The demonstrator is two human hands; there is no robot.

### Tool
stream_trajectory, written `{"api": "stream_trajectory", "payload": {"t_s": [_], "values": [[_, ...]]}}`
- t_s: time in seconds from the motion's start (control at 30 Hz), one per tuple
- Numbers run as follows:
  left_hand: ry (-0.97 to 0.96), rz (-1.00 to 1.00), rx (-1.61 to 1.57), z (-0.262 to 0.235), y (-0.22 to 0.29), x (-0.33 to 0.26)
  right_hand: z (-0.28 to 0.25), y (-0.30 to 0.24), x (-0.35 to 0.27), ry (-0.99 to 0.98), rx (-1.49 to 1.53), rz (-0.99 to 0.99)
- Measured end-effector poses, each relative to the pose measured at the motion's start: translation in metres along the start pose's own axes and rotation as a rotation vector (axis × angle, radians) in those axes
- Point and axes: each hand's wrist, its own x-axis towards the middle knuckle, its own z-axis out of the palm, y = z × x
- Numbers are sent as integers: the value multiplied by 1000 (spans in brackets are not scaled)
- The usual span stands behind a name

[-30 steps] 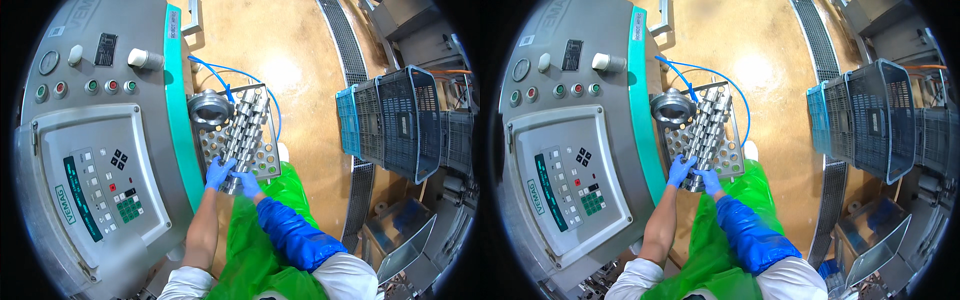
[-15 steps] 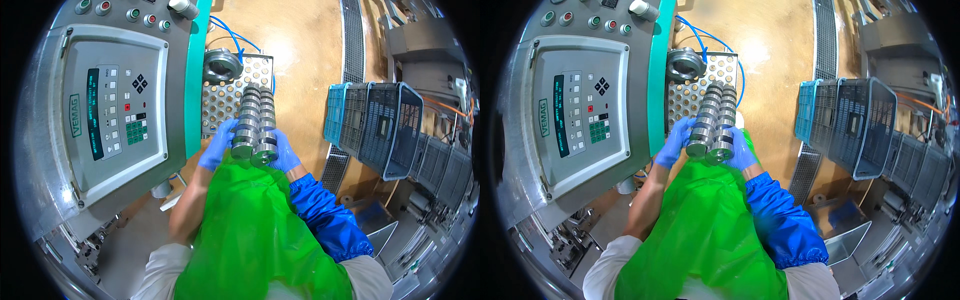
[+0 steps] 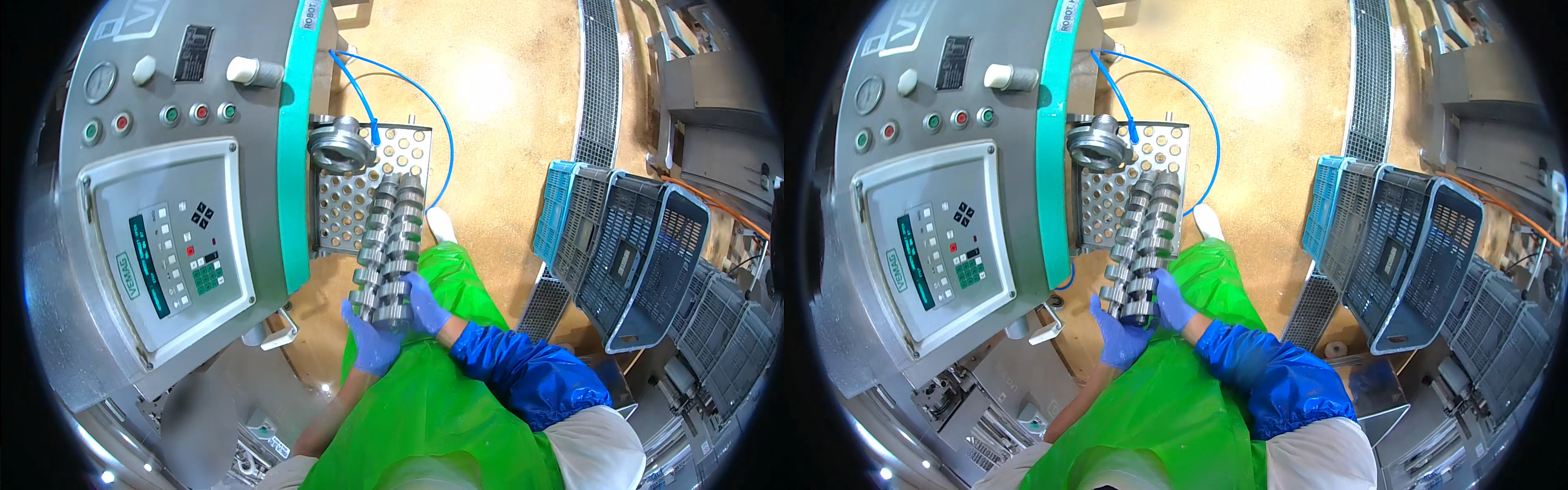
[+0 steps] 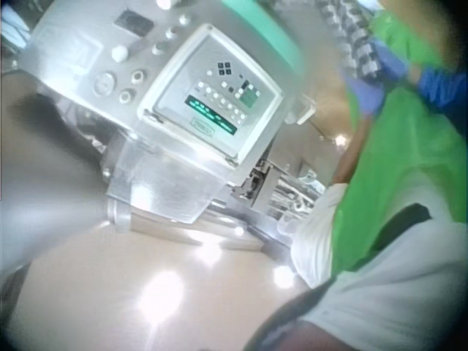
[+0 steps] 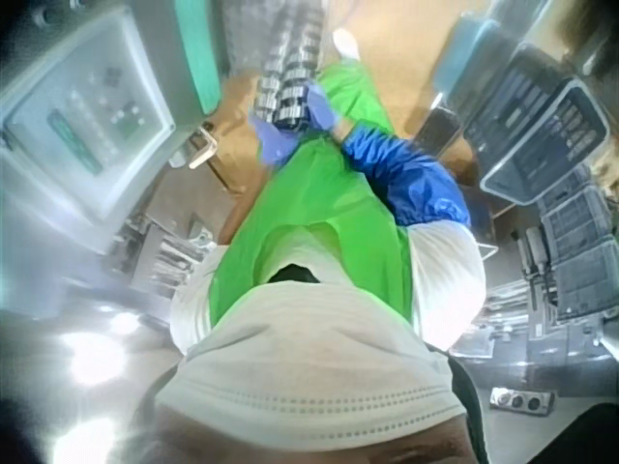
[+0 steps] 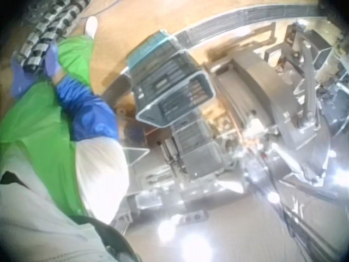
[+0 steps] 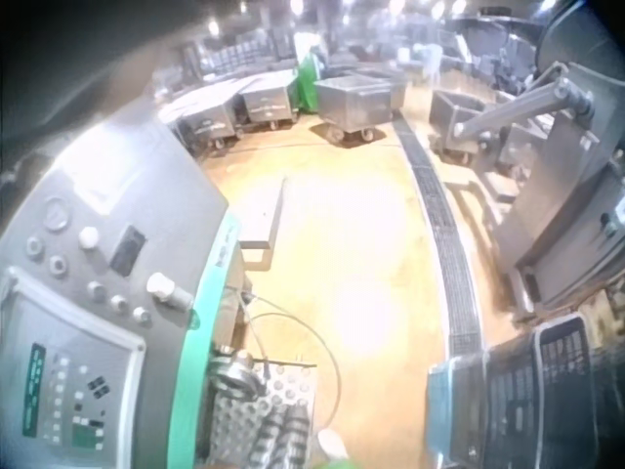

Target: The person assembles components on a stainless steel machine, installing a white plastic ring, metal rods, and a white plastic comb-like part. The person also handles a metal cylindrical part with multiple holes.

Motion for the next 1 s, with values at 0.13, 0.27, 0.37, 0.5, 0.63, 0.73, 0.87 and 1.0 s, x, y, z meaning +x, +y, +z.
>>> {"api": "stream_trajectory", "payload": {"t_s": [0.13,0.27,0.37,0.5,0.63,0.73,0.87,1.0], "values": [[157,84,-9,2,-3,12,0,-7,-4,49,125,78],[177,135,-28,23,-1,11,-3,-26,-10,28,272,148],[323,137,-67,38,2,9,-13,-64,-4,-65,410,151],[320,134,-27,46,7,5,-82,-101,148,84,91,67],[364,122,86,33,15,2,-62,-85,232,160,20,-80],[309,117,158,4,18,0,-56,-69,244,157,49,-135],[190,88,52,-69,16,13,-49,-59,231,93,109,-166],[101,43,-115,-128,10,10,-21,-54,176,-28,189,-212]]}}
